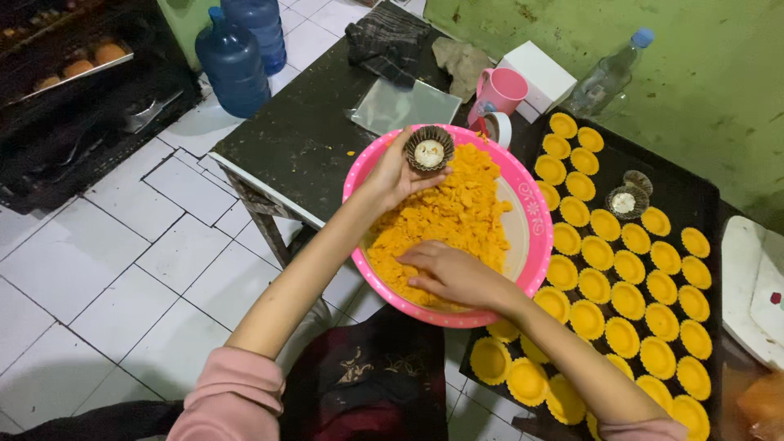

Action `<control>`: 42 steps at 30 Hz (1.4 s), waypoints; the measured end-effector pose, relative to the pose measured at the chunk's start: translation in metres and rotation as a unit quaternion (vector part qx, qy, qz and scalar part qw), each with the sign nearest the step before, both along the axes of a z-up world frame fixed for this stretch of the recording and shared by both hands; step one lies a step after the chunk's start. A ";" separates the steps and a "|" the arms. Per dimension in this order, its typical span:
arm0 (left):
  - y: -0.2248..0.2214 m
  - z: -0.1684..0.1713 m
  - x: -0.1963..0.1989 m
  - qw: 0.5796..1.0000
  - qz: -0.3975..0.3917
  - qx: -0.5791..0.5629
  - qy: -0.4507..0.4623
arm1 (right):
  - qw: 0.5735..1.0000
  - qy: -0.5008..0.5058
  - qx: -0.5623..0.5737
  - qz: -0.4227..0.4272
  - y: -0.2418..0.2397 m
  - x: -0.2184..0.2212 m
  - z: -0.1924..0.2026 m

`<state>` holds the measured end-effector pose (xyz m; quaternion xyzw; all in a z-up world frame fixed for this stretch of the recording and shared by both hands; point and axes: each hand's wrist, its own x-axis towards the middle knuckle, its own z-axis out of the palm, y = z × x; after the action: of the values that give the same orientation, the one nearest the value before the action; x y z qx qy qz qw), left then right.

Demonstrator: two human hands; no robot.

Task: The person prepares tarts by hand, picking up small circular molds from a bucket and placing them onto a tray. Using their hands, the person takes portions of yellow dough from a bowl and presses them into the molds to form the tart shells.

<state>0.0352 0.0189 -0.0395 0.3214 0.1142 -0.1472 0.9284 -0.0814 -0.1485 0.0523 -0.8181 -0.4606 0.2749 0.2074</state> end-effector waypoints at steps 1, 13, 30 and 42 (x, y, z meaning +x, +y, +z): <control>0.001 0.001 -0.001 1.000 0.005 0.007 -0.001 | 0.999 -0.035 -0.028 0.018 -0.001 0.001 -0.006; 0.001 0.000 -0.002 0.999 -0.010 0.037 0.001 | 0.996 0.000 -0.092 0.003 -0.037 0.006 -0.030; -0.004 0.002 -0.002 0.997 0.044 0.064 0.023 | 0.796 0.419 0.336 -0.280 -0.068 0.041 -0.027; -0.007 0.020 -0.019 0.992 0.011 0.126 0.002 | 0.747 0.387 0.434 -0.321 -0.055 0.075 -0.034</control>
<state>0.0165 0.0120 -0.0199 0.4345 0.1367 -0.1223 0.8818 -0.0067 -0.2032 0.0183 -0.5627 -0.1202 0.2554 0.7770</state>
